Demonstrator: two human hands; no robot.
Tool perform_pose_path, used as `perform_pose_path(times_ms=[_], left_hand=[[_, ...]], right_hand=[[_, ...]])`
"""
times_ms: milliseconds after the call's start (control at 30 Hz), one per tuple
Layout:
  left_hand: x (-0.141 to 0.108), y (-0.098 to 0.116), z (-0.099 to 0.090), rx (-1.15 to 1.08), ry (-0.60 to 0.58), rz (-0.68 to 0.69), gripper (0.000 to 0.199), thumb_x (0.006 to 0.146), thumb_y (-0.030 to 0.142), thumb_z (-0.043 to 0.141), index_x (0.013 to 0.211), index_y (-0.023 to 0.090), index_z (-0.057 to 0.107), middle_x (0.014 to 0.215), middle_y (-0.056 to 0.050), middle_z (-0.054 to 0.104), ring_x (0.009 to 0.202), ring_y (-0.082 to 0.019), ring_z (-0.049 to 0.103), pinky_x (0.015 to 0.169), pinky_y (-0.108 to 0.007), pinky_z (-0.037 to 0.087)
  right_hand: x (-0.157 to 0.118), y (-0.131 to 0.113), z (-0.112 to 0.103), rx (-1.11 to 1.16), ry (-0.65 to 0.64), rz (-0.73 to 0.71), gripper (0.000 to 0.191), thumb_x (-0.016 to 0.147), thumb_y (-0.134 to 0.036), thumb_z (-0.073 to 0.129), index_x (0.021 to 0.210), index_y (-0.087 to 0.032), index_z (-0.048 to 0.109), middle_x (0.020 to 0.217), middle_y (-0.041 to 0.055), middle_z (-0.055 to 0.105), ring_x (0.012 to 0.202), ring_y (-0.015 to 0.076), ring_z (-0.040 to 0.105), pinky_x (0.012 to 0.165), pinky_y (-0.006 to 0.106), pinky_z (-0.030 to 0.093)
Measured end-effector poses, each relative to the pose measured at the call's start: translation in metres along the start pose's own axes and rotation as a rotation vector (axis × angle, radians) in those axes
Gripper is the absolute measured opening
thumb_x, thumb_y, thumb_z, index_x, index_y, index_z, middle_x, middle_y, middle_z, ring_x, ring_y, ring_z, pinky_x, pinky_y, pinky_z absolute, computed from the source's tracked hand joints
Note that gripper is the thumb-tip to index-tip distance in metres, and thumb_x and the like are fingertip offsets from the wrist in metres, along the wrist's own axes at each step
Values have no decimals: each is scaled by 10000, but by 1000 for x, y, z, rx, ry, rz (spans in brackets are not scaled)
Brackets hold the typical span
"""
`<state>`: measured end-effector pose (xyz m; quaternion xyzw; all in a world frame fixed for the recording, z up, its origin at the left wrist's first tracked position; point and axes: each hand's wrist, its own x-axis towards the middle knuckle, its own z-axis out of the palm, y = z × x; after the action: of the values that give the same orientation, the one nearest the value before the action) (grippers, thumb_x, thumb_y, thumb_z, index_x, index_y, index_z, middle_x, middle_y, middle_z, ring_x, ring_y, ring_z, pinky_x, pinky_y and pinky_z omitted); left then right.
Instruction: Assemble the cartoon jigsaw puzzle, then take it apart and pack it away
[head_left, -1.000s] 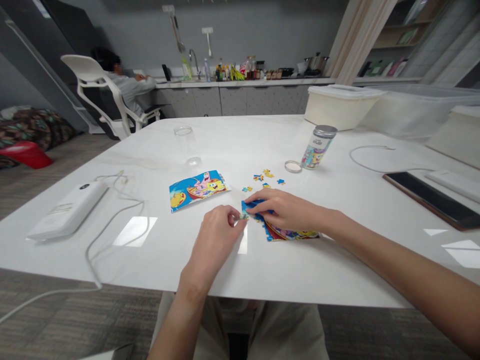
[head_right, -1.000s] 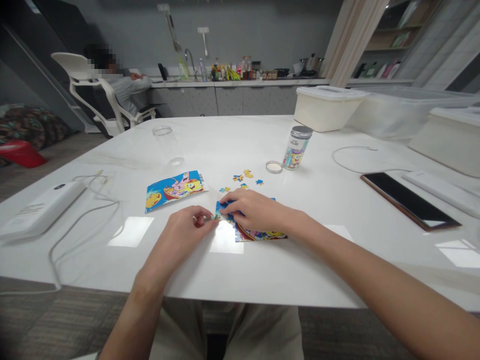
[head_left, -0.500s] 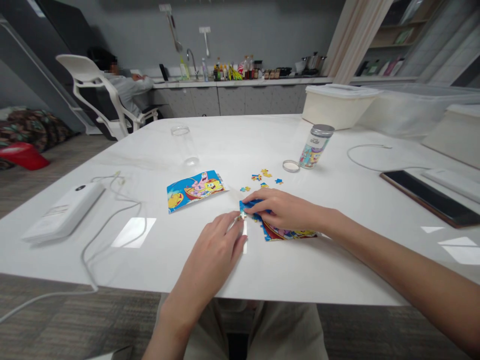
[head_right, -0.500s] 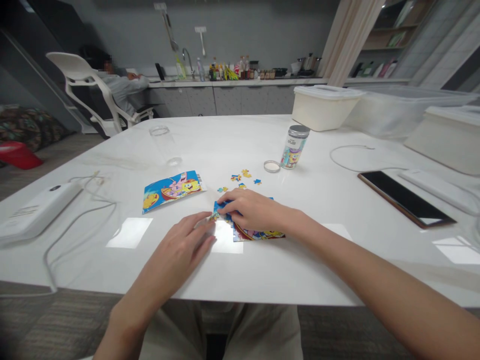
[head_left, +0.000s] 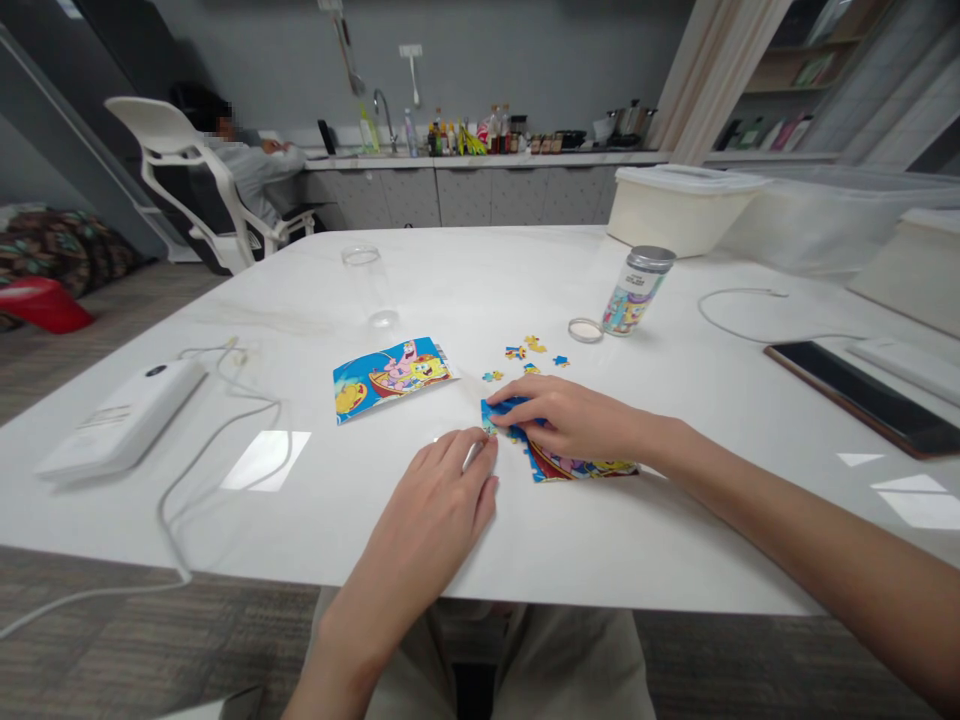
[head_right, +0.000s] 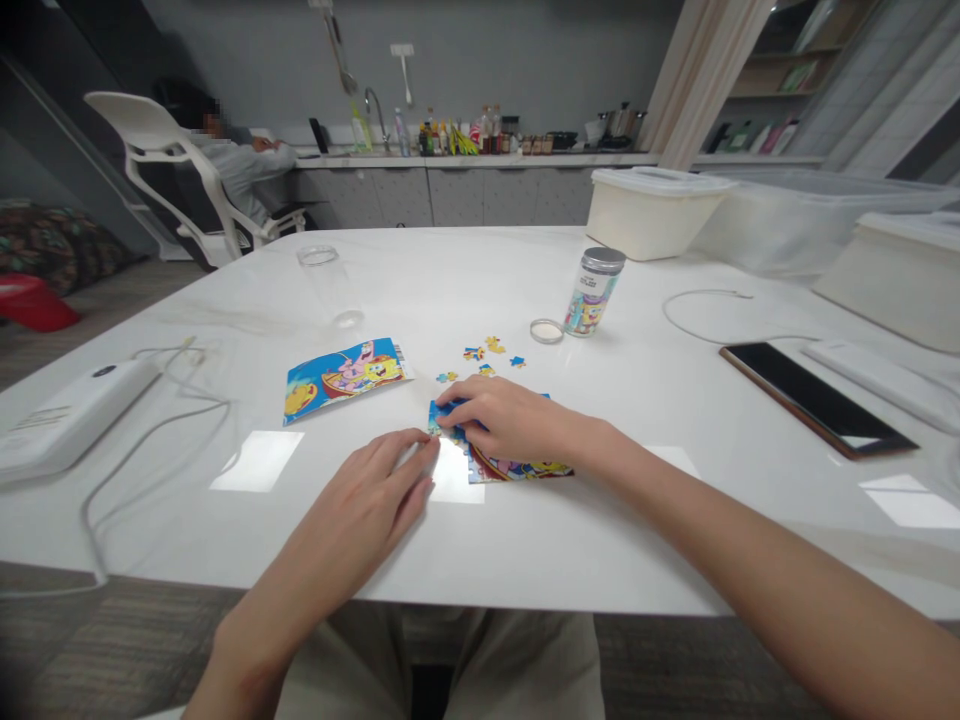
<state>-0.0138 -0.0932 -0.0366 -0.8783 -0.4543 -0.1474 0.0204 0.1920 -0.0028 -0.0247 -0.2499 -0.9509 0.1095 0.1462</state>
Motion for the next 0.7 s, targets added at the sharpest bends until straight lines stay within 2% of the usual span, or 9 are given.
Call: perform_pose_path(times_ms=[333, 700], left_hand=[[1, -1, 1, -42, 27, 44, 239, 942, 145, 409, 1116, 180, 570, 1189, -92, 611, 1117, -236, 566, 941, -434, 505], [1, -1, 1, -28, 44, 48, 243, 917, 121, 425, 1112, 173, 561, 1203, -94, 607, 1100, -239, 578, 934, -442, 511]], right_hand=[[0, 0, 0, -14, 6, -14, 367, 848, -53, 463, 1060, -188, 729, 1247, 104, 647, 1132, 211, 597, 992, 397, 473], [0, 1, 2, -9, 34, -19, 357, 855, -57, 456, 1049, -183, 729, 1226, 105, 656, 1099, 210, 611, 965, 397, 489]])
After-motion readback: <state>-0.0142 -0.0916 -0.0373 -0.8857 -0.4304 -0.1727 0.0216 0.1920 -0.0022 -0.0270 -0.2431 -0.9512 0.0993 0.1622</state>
